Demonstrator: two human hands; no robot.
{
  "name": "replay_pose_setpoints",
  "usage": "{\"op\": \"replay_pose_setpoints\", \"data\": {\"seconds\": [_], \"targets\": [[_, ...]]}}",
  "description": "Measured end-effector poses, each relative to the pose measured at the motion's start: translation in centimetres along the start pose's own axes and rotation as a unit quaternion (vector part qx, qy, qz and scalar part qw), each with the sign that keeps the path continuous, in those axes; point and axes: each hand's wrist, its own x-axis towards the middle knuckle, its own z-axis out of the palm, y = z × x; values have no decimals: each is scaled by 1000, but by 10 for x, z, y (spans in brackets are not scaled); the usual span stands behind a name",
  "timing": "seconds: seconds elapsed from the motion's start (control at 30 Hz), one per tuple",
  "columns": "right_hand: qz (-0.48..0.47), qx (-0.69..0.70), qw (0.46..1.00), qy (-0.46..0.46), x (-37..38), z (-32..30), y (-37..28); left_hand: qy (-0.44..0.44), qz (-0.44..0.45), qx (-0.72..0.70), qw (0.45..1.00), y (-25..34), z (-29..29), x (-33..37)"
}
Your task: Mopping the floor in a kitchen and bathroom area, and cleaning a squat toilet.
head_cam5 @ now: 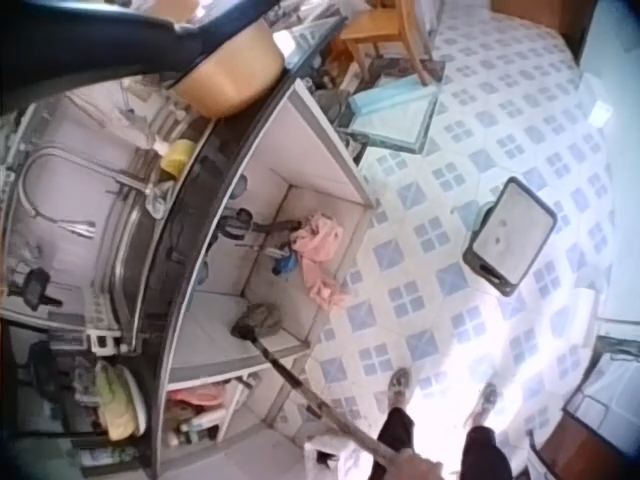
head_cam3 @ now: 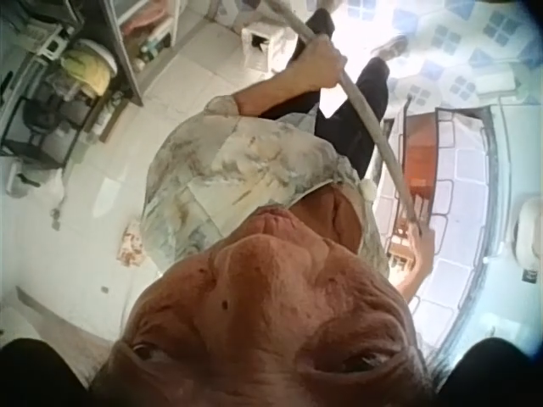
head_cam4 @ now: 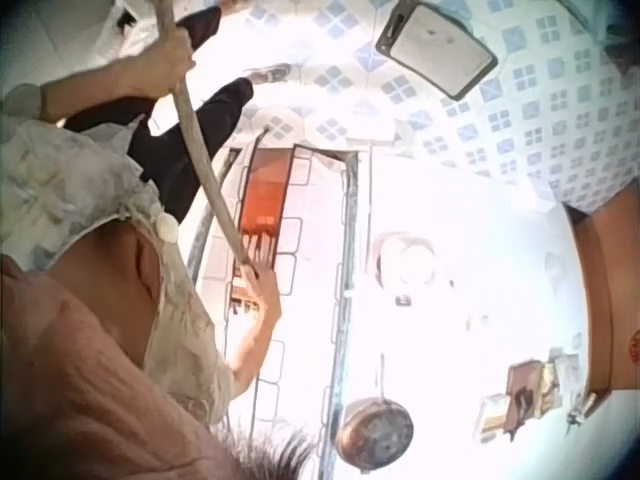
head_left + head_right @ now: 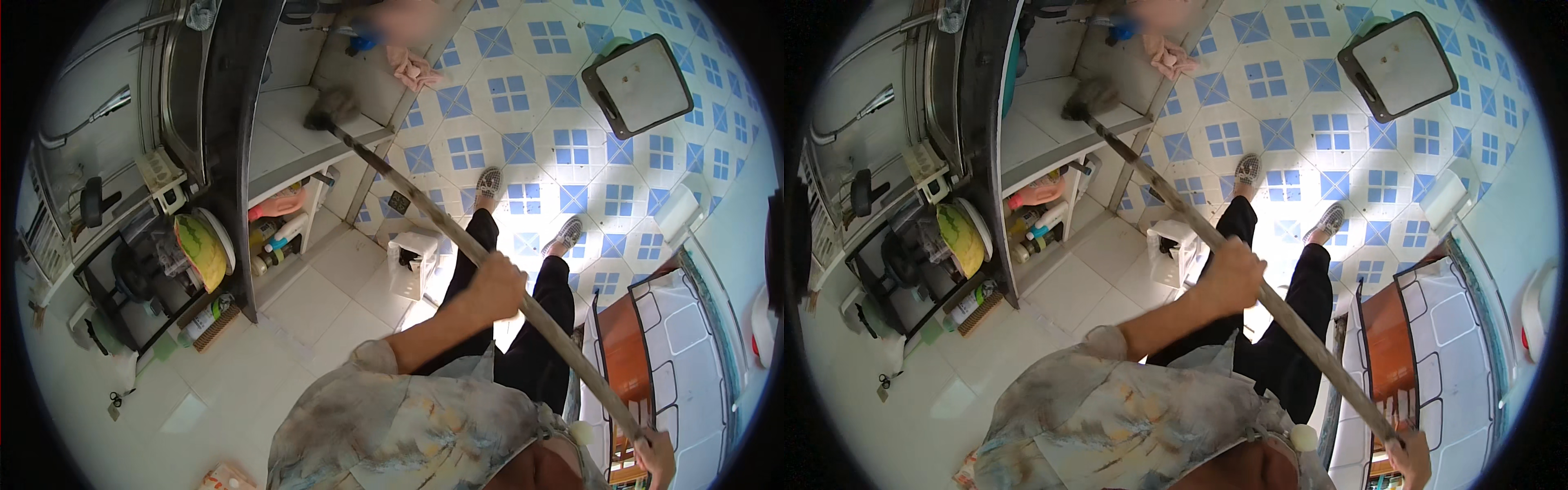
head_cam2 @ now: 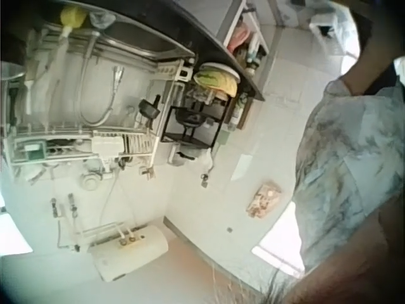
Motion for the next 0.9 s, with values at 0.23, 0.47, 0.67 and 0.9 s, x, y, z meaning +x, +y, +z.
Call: {"op": "replay_pose_setpoints", "data": {"seconds": [0.23, 0.47, 0.67, 0.9], "targets": [[53, -40, 998, 2, 20, 1, -12, 3, 0, -9, 1000, -16, 24, 19], [1, -11, 1000, 4, 153, 40, -181, -60, -23, 71, 995, -225, 28, 37], [-158, -26, 986, 52, 239, 45, -302, -71, -111, 154, 979, -364, -2, 54], [-49, -27, 998, 31, 192, 28, -252, -2, -67, 97, 993, -287, -17, 44]]}}
